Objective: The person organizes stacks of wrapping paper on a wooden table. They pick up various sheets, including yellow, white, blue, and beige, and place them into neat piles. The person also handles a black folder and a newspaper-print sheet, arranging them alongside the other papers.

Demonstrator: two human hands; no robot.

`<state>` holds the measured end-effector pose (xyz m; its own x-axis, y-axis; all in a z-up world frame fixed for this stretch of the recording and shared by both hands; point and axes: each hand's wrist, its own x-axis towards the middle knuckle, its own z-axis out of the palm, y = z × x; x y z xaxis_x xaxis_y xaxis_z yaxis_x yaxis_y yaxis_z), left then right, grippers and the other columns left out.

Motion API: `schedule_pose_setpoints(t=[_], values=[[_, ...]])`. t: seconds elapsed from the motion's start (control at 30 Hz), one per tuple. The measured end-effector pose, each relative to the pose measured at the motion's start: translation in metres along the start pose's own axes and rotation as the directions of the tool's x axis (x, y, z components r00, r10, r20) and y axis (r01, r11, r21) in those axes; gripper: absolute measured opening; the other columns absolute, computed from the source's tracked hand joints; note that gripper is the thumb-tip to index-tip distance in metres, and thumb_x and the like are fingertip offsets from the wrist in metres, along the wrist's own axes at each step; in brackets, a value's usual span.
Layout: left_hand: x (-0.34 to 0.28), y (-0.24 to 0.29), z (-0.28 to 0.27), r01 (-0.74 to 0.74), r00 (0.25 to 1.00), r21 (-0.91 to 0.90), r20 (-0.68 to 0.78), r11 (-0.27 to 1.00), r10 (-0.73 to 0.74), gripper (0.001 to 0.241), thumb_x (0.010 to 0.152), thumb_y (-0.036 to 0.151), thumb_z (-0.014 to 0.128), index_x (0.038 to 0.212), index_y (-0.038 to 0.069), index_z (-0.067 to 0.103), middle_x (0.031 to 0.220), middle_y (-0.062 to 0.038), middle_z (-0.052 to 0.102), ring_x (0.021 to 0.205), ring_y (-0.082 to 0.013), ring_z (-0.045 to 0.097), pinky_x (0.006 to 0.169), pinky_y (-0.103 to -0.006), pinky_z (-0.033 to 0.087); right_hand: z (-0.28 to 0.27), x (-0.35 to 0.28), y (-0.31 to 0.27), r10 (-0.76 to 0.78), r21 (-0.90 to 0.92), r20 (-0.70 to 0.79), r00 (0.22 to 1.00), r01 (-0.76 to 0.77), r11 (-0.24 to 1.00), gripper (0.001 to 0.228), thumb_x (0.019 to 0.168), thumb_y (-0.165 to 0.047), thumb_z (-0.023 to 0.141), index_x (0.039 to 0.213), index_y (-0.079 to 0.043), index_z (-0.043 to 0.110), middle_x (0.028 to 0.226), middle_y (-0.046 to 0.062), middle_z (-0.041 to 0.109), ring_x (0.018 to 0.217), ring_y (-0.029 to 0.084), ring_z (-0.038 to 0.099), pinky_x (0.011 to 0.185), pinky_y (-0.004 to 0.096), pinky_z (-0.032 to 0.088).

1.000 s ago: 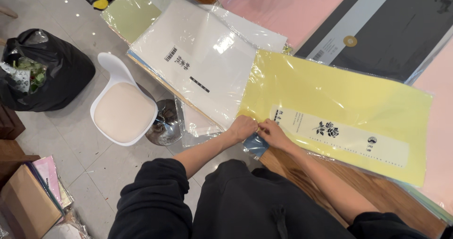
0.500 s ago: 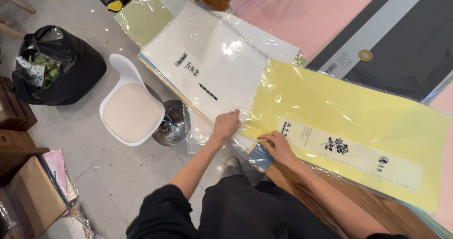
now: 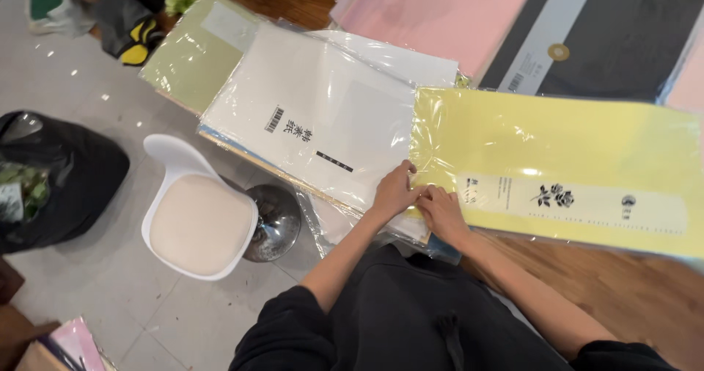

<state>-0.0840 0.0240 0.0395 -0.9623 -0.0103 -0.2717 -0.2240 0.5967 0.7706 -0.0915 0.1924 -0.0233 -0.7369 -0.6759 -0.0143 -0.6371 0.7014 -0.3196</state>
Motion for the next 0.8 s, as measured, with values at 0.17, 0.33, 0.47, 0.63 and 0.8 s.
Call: schedule_pose_setpoints(t=[0.17, 0.33, 0.47, 0.63, 0.8], values=[[0.009, -0.024, -0.013, -0.156, 0.985, -0.004, 0.073, 0.988, 0.156, 0.032, 0.090, 0.001, 0.057, 0.118, 0.009, 0.045, 0.086, -0.020, 0.065, 0.093, -0.0465, 0.069, 0.083, -0.0567, 0.053, -0.018, -0.002, -0.021, 0.110, 0.088, -0.045, 0.993, -0.106, 0.990, 0.020, 0.092, -0.038, 0.064, 0.098, -0.019, 0.064, 0.093, 0.001, 0.053, 0.096, 0.024, 0.057, 0.080, 0.040, 0.039], [-0.001, -0.040, -0.022, -0.182, 0.983, 0.067, 0.042, 0.981, 0.179, 0.017, 0.095, 0.003, 0.046, 0.107, 0.015, 0.049, 0.096, -0.018, 0.066, 0.097, -0.0438, 0.068, 0.085, -0.0582, 0.053, -0.029, 0.025, -0.036, 0.433, 0.242, 0.130, 0.892, -0.452, 0.859, 0.064, 0.085, -0.070, 0.066, 0.114, -0.014, 0.056, 0.089, 0.005, 0.063, 0.094, 0.025, 0.065, 0.083, 0.042, 0.041], [-0.007, -0.041, -0.019, -0.129, 0.990, 0.089, -0.053, 0.988, 0.134, 0.016, 0.096, 0.004, 0.047, 0.096, 0.013, 0.060, 0.089, -0.009, 0.060, 0.089, -0.0361, 0.070, 0.079, -0.0528, 0.057, -0.036, 0.039, -0.045, 0.548, 0.042, 0.218, 0.808, -0.568, 0.822, 0.064, 0.079, -0.075, 0.064, 0.093, -0.013, 0.058, 0.090, 0.011, 0.070, 0.096, 0.032, 0.068, 0.084, 0.049, 0.043], [-0.006, -0.041, -0.010, -0.074, 0.992, 0.157, -0.094, 0.985, 0.090, 0.017, 0.094, 0.010, 0.053, 0.095, 0.013, 0.070, 0.090, -0.010, 0.058, 0.088, -0.0406, 0.069, 0.079, -0.0563, 0.058, -0.029, 0.052, -0.042, 0.586, -0.036, 0.248, 0.772, -0.597, 0.801, 0.051, 0.080, -0.063, 0.066, 0.089, -0.013, 0.062, 0.088, 0.010, 0.072, 0.094, 0.033, 0.069, 0.083, 0.054, 0.044], [-0.014, -0.033, -0.002, -0.049, 0.987, 0.159, -0.145, 0.986, 0.072, 0.024, 0.090, 0.002, 0.054, 0.101, 0.011, 0.074, 0.091, -0.010, 0.055, 0.083, -0.0415, 0.070, 0.076, -0.0542, 0.059, -0.025, 0.054, -0.032, 0.498, 0.003, 0.323, 0.805, -0.527, 0.850, 0.043, 0.084, -0.059, 0.063, 0.084, -0.017, 0.068, 0.087, 0.006, 0.070, 0.099, 0.032, 0.067, 0.082, 0.052, 0.047]])
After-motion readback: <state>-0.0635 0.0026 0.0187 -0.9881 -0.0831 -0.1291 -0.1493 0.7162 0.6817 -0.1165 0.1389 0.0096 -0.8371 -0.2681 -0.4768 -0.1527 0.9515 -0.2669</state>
